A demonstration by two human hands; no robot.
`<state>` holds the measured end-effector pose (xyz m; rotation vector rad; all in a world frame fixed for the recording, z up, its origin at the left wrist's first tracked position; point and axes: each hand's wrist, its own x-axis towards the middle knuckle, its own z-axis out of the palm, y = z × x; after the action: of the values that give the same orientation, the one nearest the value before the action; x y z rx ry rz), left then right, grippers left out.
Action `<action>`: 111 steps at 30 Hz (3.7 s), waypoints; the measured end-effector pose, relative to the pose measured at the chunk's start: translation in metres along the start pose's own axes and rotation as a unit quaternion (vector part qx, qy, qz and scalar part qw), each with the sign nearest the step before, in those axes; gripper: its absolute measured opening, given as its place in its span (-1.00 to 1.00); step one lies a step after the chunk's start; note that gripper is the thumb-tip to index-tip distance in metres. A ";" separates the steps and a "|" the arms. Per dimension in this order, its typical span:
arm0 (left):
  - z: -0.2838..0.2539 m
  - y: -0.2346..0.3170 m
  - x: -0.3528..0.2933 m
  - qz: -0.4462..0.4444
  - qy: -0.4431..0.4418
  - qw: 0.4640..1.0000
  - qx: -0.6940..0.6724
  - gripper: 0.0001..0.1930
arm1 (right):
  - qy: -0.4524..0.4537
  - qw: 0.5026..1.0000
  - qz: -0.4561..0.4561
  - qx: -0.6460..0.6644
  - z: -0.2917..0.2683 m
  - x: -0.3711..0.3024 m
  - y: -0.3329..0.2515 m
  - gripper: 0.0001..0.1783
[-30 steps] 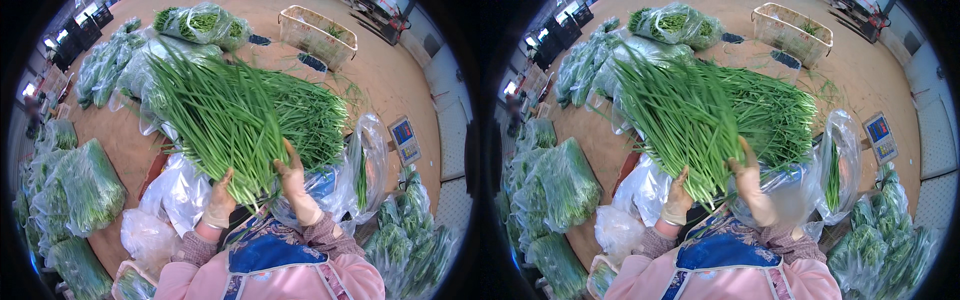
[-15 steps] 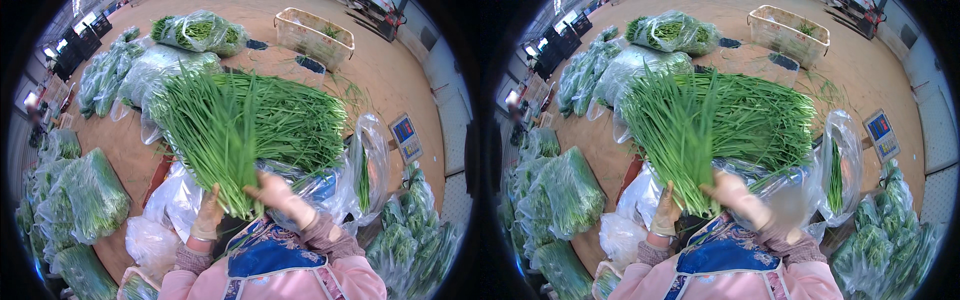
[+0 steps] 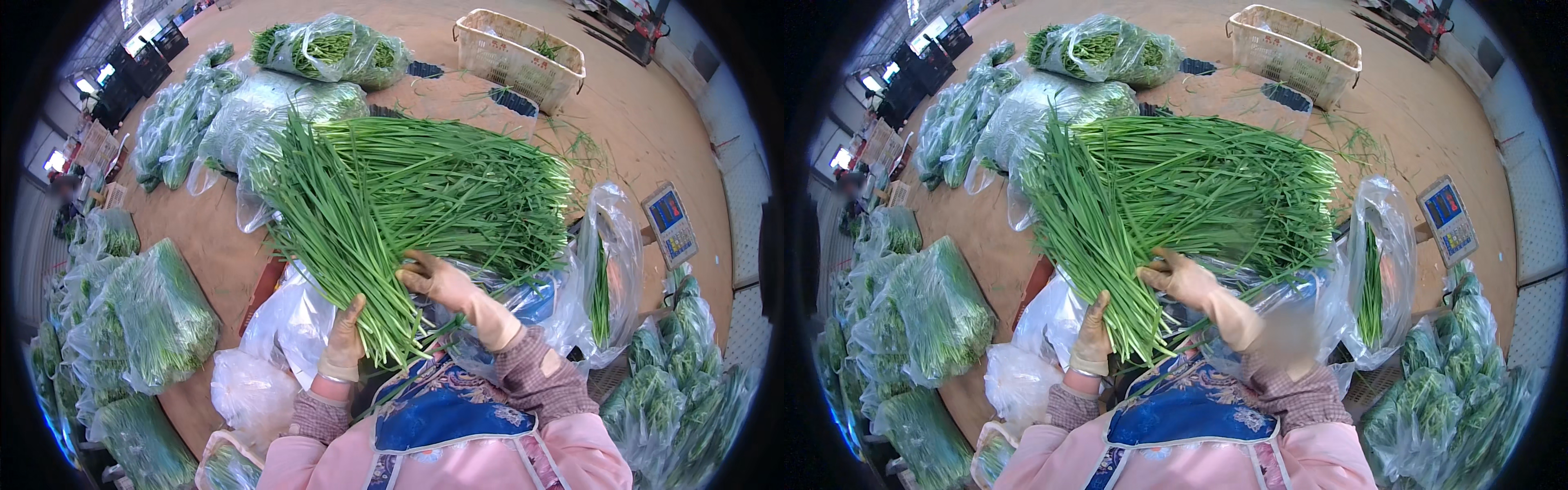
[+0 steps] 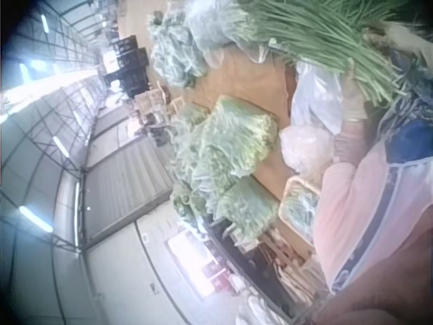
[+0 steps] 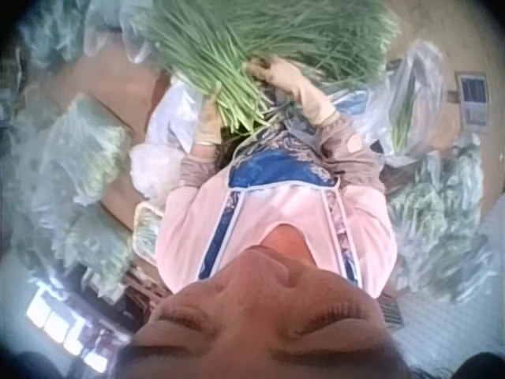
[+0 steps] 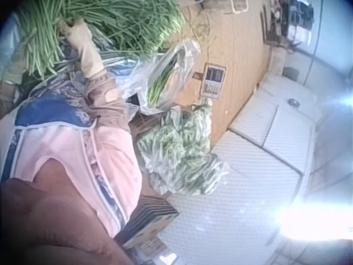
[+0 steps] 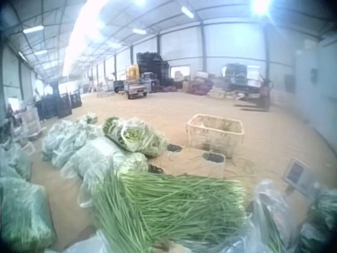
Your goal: The person gathers green onions from a large pile, aligns them into bundles, places each bundle on a digital scale, and then wraps the bundle in a plastic bag. The person repeats this process multiple times throughout the clip.
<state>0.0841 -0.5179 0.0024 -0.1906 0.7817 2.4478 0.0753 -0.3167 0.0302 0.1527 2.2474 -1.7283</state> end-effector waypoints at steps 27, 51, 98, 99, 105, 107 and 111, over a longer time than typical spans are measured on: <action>-0.031 -0.006 0.004 0.000 0.002 1.000 0.014 -0.45 | 0.224 0.858 -0.271 0.374 -0.105 0.016 -0.052 -0.67; -0.035 0.001 -0.003 0.011 0.093 0.994 0.061 -0.46 | 0.055 0.939 -0.219 -0.258 0.047 -0.022 -0.016 -0.65; -0.041 -0.004 -0.002 0.057 0.122 0.987 0.088 -0.63 | -0.059 0.986 0.130 0.084 0.008 -0.042 -0.022 -0.82; -0.045 -0.004 -0.002 0.055 0.120 0.988 0.078 -0.62 | -0.114 0.983 0.111 0.093 -0.010 -0.046 -0.026 -0.84; -0.039 -0.002 -0.004 -0.020 0.081 0.996 -0.025 -0.56 | 0.190 0.883 -0.340 0.264 -0.103 -0.042 -0.072 -0.65; -0.042 -0.002 -0.006 -0.025 0.069 0.997 -0.027 -0.54 | 0.119 0.936 -0.247 0.221 -0.091 -0.022 -0.069 -0.59; -0.043 0.004 -0.006 -0.028 0.073 0.997 -0.025 -0.52 | -0.043 0.993 0.045 -0.104 -0.003 0.011 -0.018 -0.20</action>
<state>0.0853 -0.5474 -0.0292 -0.4082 0.7654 2.4227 0.0594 -0.3200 0.0436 0.1287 2.3013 -1.4163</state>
